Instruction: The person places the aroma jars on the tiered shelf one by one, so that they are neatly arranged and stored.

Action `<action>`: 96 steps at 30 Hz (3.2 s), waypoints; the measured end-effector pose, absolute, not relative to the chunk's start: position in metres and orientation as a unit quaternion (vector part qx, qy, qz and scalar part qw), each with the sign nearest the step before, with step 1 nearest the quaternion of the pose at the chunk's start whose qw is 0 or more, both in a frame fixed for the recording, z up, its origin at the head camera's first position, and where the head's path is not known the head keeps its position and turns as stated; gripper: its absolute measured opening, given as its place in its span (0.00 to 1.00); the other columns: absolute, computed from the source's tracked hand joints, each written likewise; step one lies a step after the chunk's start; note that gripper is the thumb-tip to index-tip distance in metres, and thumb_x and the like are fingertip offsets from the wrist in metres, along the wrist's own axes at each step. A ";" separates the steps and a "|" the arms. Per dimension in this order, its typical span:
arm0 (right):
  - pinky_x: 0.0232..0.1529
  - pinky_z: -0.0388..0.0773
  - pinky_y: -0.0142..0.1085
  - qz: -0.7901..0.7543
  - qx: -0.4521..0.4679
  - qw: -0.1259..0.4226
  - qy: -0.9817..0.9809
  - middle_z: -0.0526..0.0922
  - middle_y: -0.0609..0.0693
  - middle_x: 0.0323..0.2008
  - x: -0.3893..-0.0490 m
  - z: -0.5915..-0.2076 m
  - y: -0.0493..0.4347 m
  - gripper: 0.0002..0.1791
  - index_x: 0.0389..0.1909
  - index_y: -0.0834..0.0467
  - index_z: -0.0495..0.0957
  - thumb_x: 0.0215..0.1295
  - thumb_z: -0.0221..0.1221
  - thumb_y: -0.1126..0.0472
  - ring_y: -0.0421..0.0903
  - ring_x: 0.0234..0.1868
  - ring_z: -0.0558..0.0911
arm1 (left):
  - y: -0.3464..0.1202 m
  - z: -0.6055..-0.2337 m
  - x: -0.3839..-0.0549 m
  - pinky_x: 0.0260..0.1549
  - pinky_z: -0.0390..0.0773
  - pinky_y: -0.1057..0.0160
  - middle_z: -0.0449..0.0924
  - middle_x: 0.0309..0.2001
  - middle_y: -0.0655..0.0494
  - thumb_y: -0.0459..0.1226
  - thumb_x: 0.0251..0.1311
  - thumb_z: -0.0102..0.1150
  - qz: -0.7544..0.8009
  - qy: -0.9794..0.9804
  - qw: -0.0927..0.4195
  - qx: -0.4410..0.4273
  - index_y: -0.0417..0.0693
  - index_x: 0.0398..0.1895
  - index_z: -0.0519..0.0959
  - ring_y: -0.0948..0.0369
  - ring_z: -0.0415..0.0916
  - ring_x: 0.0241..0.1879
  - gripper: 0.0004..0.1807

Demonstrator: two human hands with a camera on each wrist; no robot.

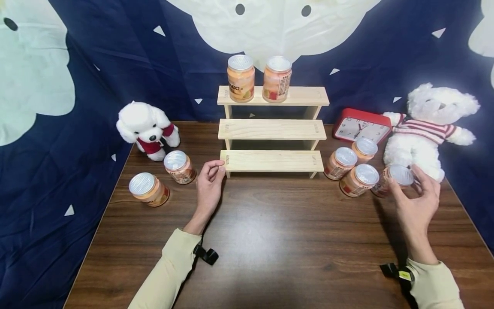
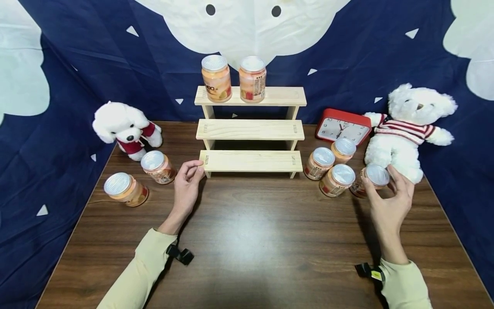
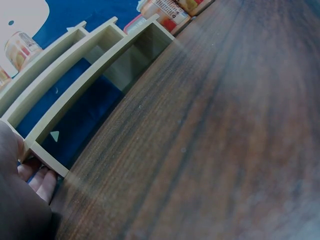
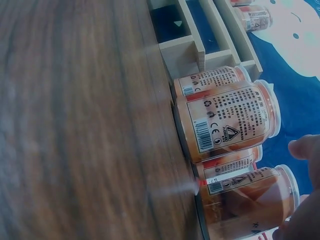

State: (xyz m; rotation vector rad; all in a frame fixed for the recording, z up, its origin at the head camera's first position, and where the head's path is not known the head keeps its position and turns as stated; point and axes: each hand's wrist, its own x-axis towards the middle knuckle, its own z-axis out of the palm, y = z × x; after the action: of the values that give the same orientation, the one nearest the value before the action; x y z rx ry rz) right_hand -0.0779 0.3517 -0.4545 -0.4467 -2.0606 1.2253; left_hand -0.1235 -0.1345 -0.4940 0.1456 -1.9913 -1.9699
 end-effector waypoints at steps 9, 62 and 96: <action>0.49 0.78 0.15 0.505 -0.207 0.293 -0.785 0.71 0.36 0.53 -0.077 -0.456 0.353 0.38 0.75 0.64 0.78 0.62 0.76 0.68 0.28 0.45 0.80 | -0.134 -0.494 -0.123 0.59 0.81 0.72 0.88 0.58 0.33 0.29 0.79 0.63 -0.691 -0.704 0.158 0.053 0.30 0.56 0.81 0.69 0.85 0.54 0.11; 0.43 0.84 0.28 0.699 -0.121 0.403 -0.579 0.91 0.58 0.47 -0.080 -0.441 0.354 0.30 0.56 0.73 0.87 0.47 0.77 0.86 0.46 0.44 0.85 | -0.144 -0.520 -0.135 0.61 0.84 0.66 0.92 0.56 0.50 0.37 0.77 0.70 -0.701 -0.695 0.155 0.050 0.47 0.53 0.87 0.61 0.88 0.58 0.07; 0.46 0.81 0.31 0.681 0.022 0.453 -0.575 0.90 0.60 0.44 -0.071 -0.372 0.303 0.29 0.55 0.84 0.82 0.48 0.72 0.79 0.46 0.42 0.85 | -0.136 -0.496 -0.124 0.57 0.82 0.71 0.89 0.58 0.35 0.30 0.78 0.64 -0.691 -0.703 0.161 0.048 0.32 0.56 0.83 0.65 0.86 0.56 0.10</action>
State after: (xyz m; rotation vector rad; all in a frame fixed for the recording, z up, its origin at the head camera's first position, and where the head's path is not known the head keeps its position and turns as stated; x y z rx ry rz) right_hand -0.0706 0.3033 -0.3721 0.0548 -1.4206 1.6816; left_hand -0.1240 -0.1359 -0.4958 0.1359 -2.0084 -1.9734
